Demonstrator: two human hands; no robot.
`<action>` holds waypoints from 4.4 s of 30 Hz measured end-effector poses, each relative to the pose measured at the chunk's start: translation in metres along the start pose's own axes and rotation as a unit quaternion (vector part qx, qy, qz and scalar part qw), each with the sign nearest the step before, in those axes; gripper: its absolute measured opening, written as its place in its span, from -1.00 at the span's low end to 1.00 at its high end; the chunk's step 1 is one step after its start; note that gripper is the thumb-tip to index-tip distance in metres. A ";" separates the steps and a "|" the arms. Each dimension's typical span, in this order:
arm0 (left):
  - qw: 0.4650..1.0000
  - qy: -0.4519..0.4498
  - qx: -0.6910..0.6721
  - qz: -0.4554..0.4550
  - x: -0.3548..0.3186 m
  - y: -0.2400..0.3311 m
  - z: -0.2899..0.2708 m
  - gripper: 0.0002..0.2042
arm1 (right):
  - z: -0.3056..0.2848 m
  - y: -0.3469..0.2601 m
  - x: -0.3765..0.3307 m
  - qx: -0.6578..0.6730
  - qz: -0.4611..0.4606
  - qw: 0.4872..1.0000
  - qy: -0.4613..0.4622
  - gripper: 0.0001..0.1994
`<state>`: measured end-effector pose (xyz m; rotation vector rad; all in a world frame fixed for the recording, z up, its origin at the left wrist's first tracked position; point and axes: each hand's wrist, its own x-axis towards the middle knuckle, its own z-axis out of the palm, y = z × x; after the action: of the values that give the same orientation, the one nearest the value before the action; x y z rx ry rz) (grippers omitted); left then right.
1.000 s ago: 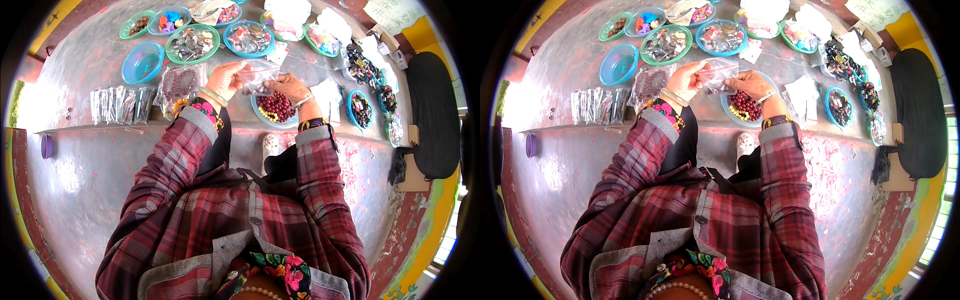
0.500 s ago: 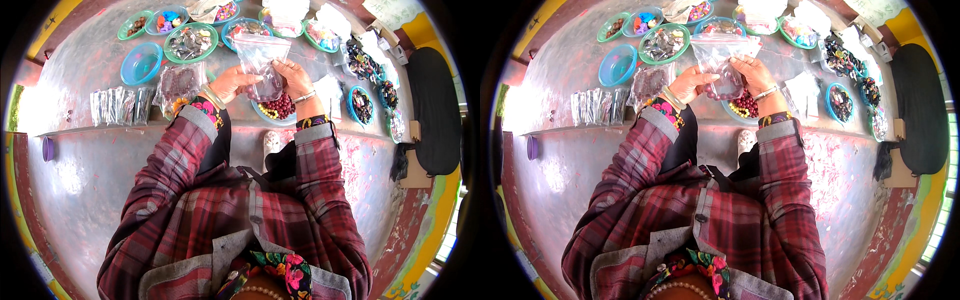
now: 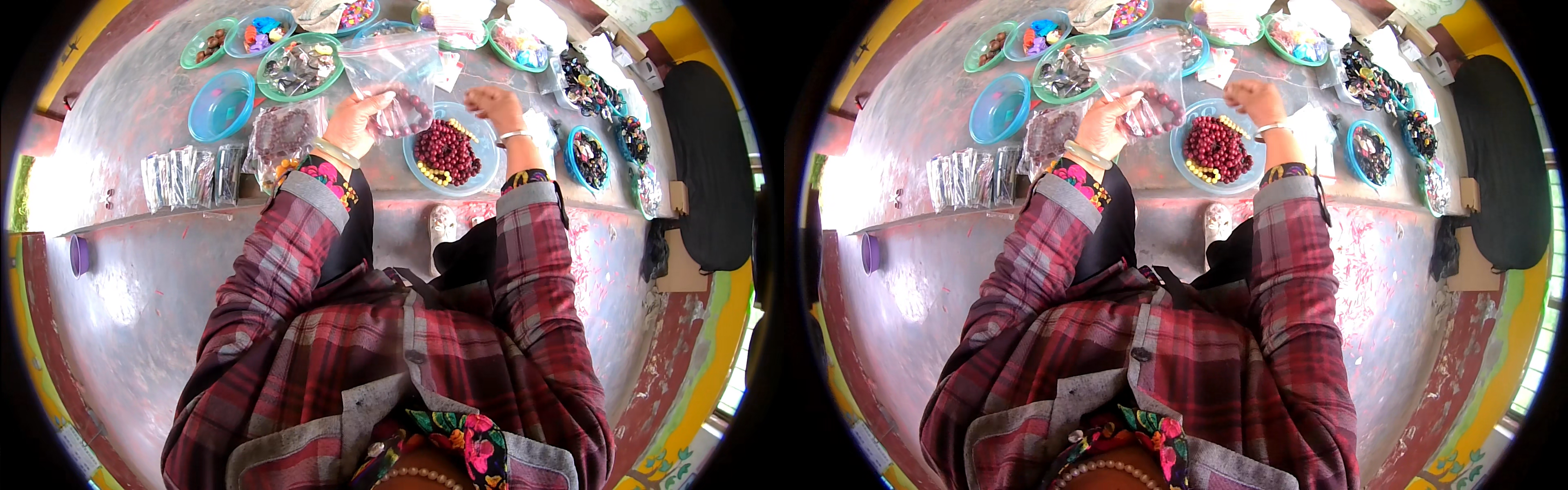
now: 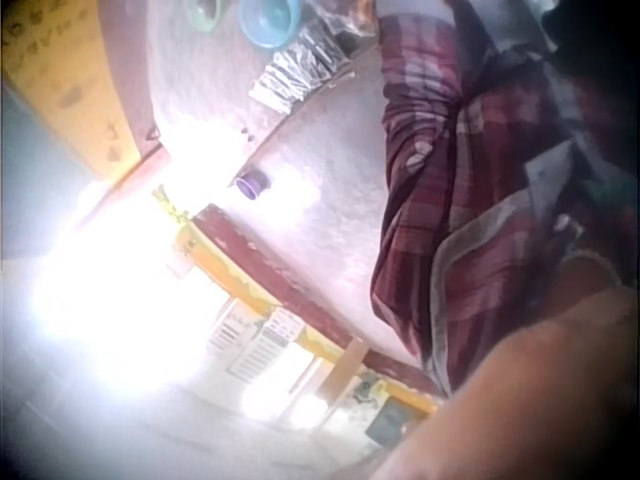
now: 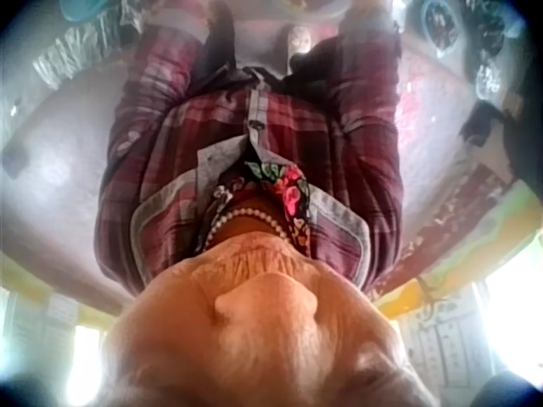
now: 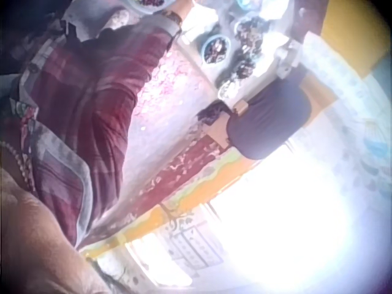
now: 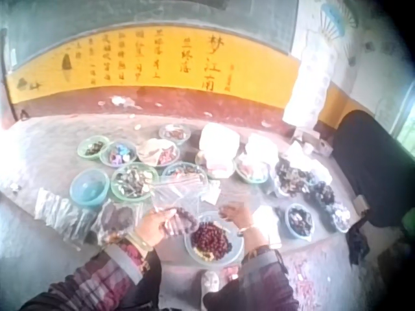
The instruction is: The person sits on the floor and repeatedly picks up beaded bracelets from a blue bowl, places them into small clear plastic bags, and sets the packaged items aside. The process involves handling the beads and bags by hand without tools.
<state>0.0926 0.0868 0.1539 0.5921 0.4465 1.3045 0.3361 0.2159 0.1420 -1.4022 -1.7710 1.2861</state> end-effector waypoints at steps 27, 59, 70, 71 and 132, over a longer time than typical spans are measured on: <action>0.999 0.012 0.009 -0.035 0.004 -0.005 -0.013 -0.77 | 0.084 0.079 0.007 -0.474 0.106 0.873 -0.028 -0.70; 0.955 -0.084 0.186 -0.215 -0.014 -0.003 0.036 -0.69 | -0.040 -0.103 -0.093 0.236 -0.226 0.939 -0.111 -0.76; 0.966 -0.123 0.130 -0.189 -0.009 -0.009 0.022 -0.65 | -0.031 -0.105 -0.095 0.241 -0.202 0.931 -0.186 -0.76; 0.965 -0.123 0.127 -0.194 -0.008 -0.008 0.022 -0.65 | -0.030 -0.105 -0.093 0.231 -0.193 0.933 -0.196 -0.76; 0.933 0.031 0.356 0.048 0.002 -0.033 0.019 -0.62 | 0.025 -0.100 -0.070 -0.156 -0.198 0.965 -0.076 -0.76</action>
<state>0.1296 0.0809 0.1480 1.1892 0.9691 1.2401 0.2939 0.1409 0.2326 -1.0432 -2.2963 0.9499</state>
